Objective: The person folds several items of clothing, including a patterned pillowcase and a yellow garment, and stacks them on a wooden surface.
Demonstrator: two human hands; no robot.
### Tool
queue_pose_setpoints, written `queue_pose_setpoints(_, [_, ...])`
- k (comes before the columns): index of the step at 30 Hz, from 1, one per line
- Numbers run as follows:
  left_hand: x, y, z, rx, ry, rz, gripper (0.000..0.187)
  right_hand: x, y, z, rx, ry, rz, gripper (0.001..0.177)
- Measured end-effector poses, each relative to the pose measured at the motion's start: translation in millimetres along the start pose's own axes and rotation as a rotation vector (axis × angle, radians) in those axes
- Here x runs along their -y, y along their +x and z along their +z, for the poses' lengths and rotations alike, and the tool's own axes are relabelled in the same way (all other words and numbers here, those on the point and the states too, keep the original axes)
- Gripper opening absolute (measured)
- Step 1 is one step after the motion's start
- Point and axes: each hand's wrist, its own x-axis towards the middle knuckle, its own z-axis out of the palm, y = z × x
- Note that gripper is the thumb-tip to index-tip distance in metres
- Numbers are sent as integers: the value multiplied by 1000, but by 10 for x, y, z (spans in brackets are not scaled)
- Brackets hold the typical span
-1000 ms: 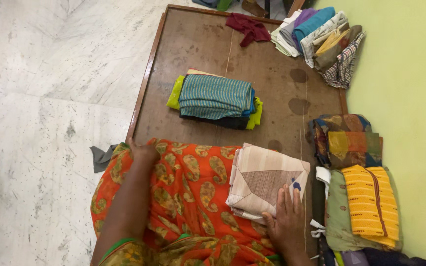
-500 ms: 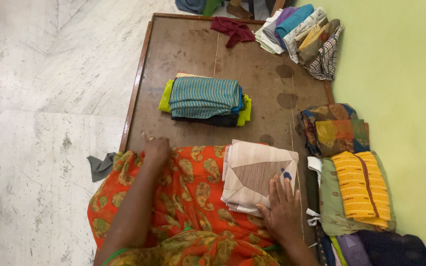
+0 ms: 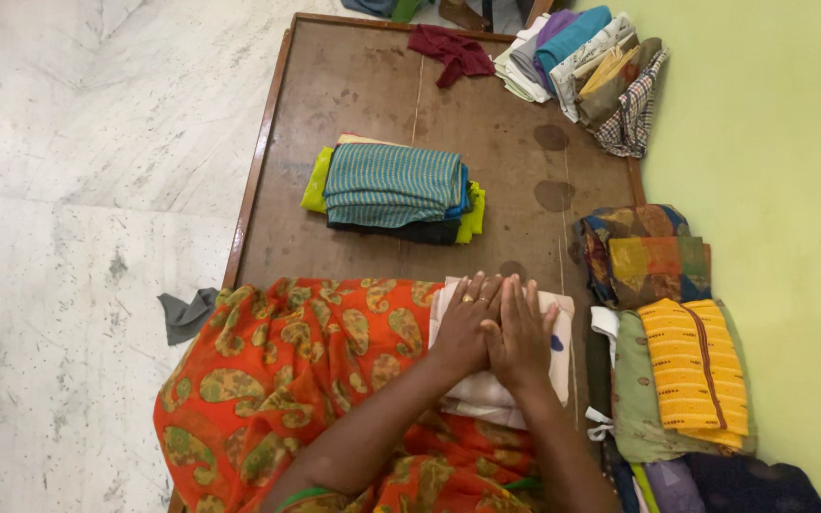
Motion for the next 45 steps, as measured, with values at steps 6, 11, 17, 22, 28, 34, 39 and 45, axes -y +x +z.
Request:
queue_pose_setpoints(6, [58, -136, 128, -148, -80, -20, 72, -128, -167, 67, -14, -59, -110, 93])
queue_pose_setpoints(11, [57, -67, 191, -150, -128, -57, 61, -189, -110, 68, 5, -88, -18, 88])
queue_pose_setpoints(17, [107, 3, 207, -147, -172, -132, 54, -312, 44, 46, 56, -162, 27, 79])
queue_pose_setpoints(22, [83, -24, 138, -161, -228, -158, 57, -405, 100, -115, 164, -171, 181, 75])
queue_pose_setpoints(28, [61, -149, 120, -239, -134, -201, 61, -451, -40, -10, 69, -71, 161, 77])
queue_pose_setpoints(34, [106, -353, 244, -186, -165, -225, 66, -502, -223, 41, -20, 3, 106, 84])
queue_pose_setpoints(39, [183, -610, 404, -207, -104, -171, 71, -451, -383, -38, -45, 4, 87, 89])
queue_pose_setpoints(45, [234, -880, 549, -181, -47, -167, 78, -350, -537, -182, 5, -147, 90, 90])
